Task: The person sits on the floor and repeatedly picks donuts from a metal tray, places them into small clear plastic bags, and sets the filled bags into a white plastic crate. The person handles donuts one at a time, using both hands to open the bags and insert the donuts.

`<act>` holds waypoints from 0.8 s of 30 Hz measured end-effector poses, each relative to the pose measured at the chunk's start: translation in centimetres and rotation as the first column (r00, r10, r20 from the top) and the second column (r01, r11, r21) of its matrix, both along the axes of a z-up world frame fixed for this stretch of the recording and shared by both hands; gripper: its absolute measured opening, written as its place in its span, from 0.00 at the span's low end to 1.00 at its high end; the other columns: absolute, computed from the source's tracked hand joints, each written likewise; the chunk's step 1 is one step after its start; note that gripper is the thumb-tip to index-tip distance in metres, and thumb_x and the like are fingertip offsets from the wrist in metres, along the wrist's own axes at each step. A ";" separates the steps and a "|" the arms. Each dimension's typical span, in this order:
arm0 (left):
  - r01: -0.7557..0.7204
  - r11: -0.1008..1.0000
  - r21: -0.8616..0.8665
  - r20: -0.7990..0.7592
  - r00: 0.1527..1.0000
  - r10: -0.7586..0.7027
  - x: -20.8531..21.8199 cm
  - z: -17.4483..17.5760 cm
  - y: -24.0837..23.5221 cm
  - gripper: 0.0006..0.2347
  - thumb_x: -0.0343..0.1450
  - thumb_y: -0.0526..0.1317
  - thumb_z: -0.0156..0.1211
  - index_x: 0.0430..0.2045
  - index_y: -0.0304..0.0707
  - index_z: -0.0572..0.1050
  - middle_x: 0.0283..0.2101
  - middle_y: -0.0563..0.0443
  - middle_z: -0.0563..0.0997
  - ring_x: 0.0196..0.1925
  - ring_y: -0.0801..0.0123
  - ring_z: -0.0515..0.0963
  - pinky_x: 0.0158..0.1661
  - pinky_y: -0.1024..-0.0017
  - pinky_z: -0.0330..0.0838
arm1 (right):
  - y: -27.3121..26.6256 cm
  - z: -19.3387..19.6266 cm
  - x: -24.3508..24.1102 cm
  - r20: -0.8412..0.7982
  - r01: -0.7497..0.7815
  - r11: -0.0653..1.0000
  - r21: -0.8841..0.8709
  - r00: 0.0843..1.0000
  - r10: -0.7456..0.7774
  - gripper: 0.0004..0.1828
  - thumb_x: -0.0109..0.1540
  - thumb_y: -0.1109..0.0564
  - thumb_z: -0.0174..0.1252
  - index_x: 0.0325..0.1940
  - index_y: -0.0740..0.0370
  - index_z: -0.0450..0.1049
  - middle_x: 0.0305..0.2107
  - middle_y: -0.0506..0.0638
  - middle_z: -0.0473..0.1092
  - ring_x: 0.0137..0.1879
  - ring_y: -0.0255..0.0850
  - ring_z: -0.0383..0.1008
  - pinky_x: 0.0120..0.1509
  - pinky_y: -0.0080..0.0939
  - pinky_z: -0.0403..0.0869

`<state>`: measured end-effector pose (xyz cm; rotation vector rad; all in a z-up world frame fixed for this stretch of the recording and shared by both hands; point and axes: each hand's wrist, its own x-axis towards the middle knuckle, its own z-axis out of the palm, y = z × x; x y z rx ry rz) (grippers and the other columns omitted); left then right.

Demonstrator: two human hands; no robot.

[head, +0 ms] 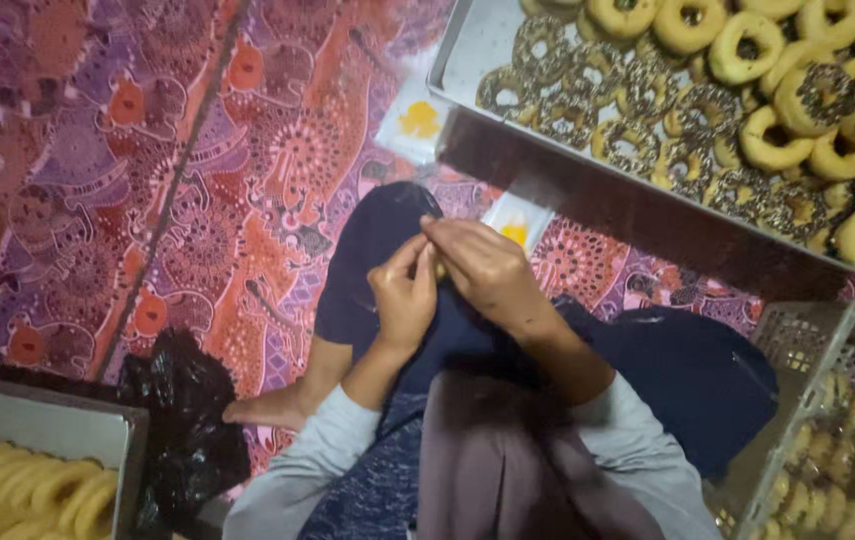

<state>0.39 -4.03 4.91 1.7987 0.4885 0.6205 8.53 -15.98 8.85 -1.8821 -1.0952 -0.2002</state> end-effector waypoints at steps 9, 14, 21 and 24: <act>-0.042 0.961 -0.272 0.043 0.998 0.056 -0.4 0.0 0.2 0.07 0.77 0.32 0.56 0.44 0.27 0.80 0.45 0.39 0.86 0.48 0.68 0.84 0.50 0.71 0.80 | -5.7 -7.6 2.9 -0.791 -0.096 0.974 -0.205 0.603 -0.107 0.30 0.61 0.61 0.62 0.66 0.63 0.61 0.55 0.56 0.68 0.62 0.46 0.69 0.63 0.46 0.72; 0.005 0.934 0.357 0.136 0.989 -0.057 -2.1 -0.4 -0.8 0.08 0.77 0.33 0.61 0.45 0.24 0.77 0.56 0.35 0.79 0.65 0.53 0.75 0.64 0.62 0.68 | -1.8 -15.0 -4.8 -0.903 0.081 0.923 0.376 0.255 0.346 0.29 0.69 0.56 0.56 0.73 0.62 0.57 0.61 0.51 0.65 0.67 0.40 0.65 0.69 0.42 0.67; -0.170 0.790 -0.590 -0.180 0.981 0.076 -3.0 -7.5 3.6 0.09 0.77 0.35 0.58 0.44 0.28 0.80 0.43 0.48 0.84 0.45 0.73 0.81 0.50 0.75 0.74 | 0.4 -14.9 -3.5 -0.954 0.091 0.970 0.225 0.222 0.200 0.19 0.72 0.49 0.46 0.60 0.61 0.74 0.49 0.46 0.75 0.56 0.32 0.73 0.60 0.33 0.72; -0.104 0.866 -0.489 -0.158 0.987 0.030 -2.3 -8.5 4.0 0.07 0.76 0.33 0.62 0.42 0.26 0.81 0.40 0.50 0.83 0.42 0.76 0.79 0.46 0.77 0.73 | 1.0 -12.5 -2.6 -0.834 0.153 0.981 0.117 0.552 0.014 0.15 0.73 0.53 0.51 0.50 0.65 0.79 0.37 0.49 0.71 0.44 0.35 0.69 0.49 0.36 0.69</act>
